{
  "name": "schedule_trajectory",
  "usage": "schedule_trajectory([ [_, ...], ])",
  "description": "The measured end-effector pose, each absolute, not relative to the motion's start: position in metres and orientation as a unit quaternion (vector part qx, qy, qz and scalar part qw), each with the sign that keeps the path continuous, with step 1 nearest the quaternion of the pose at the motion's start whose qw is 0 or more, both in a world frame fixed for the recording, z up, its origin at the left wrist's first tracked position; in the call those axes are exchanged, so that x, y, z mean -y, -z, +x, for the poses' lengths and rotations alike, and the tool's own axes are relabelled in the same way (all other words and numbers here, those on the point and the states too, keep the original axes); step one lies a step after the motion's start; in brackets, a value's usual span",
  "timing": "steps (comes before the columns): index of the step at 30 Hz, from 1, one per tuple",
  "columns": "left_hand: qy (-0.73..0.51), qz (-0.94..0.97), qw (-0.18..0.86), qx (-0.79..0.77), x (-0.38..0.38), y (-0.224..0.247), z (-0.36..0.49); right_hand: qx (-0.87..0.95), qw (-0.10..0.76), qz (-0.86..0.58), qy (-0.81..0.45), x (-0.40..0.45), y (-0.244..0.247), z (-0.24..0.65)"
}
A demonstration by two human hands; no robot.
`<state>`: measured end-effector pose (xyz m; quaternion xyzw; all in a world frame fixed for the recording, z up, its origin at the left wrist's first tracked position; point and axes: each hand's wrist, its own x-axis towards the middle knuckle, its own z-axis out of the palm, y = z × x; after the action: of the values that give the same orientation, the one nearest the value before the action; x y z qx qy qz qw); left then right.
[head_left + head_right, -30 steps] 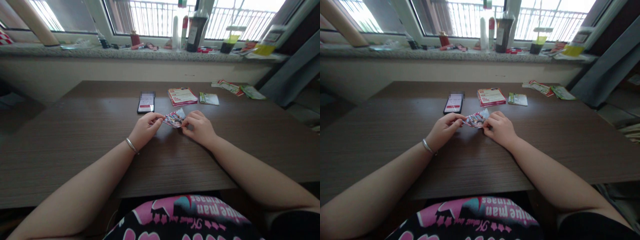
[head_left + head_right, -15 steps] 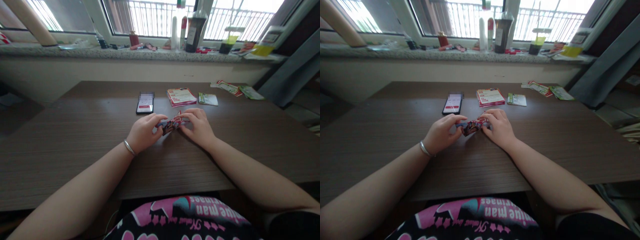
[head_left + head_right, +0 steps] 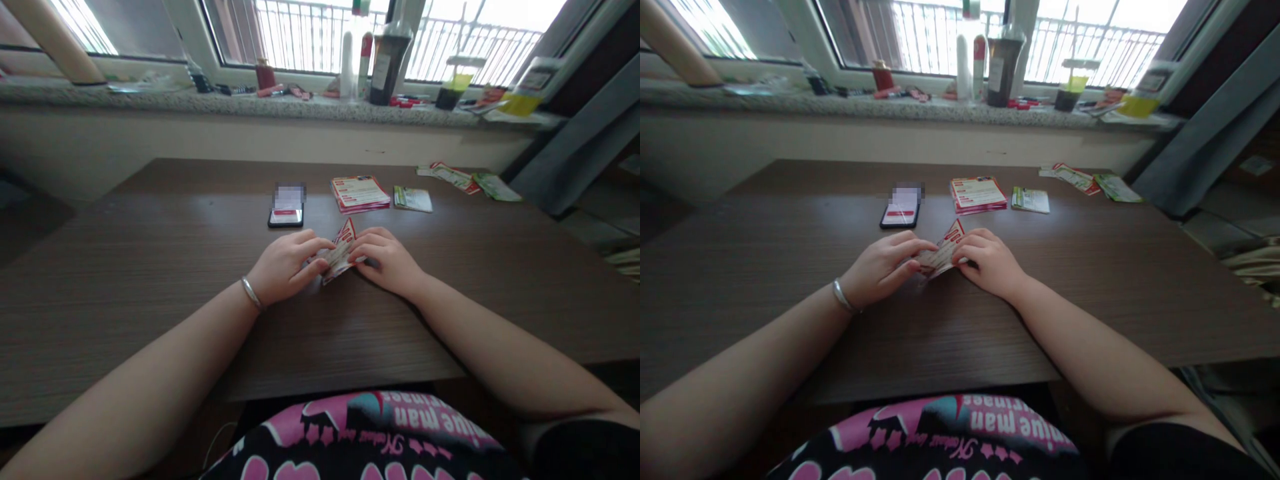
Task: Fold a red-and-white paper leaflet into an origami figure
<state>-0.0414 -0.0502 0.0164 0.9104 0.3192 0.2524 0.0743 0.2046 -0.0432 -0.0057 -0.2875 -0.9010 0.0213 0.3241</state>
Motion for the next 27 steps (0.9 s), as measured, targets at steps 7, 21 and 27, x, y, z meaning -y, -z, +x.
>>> schedule_trajectory([
  [7,-0.288,0.881,-0.003,-0.374,0.047,-0.008,-0.041,0.934,0.243,-0.254,-0.065,0.043,0.006,0.21],
  [21,-0.23,0.947,-0.099,-0.203,0.066,-0.025,-0.032,0.943,0.158,-0.275,-0.105,0.047,-0.005,0.217],
  [27,-0.184,0.937,-0.08,-0.287,0.065,-0.02,-0.03,0.94,0.138,-0.293,-0.105,0.046,-0.005,0.218],
])
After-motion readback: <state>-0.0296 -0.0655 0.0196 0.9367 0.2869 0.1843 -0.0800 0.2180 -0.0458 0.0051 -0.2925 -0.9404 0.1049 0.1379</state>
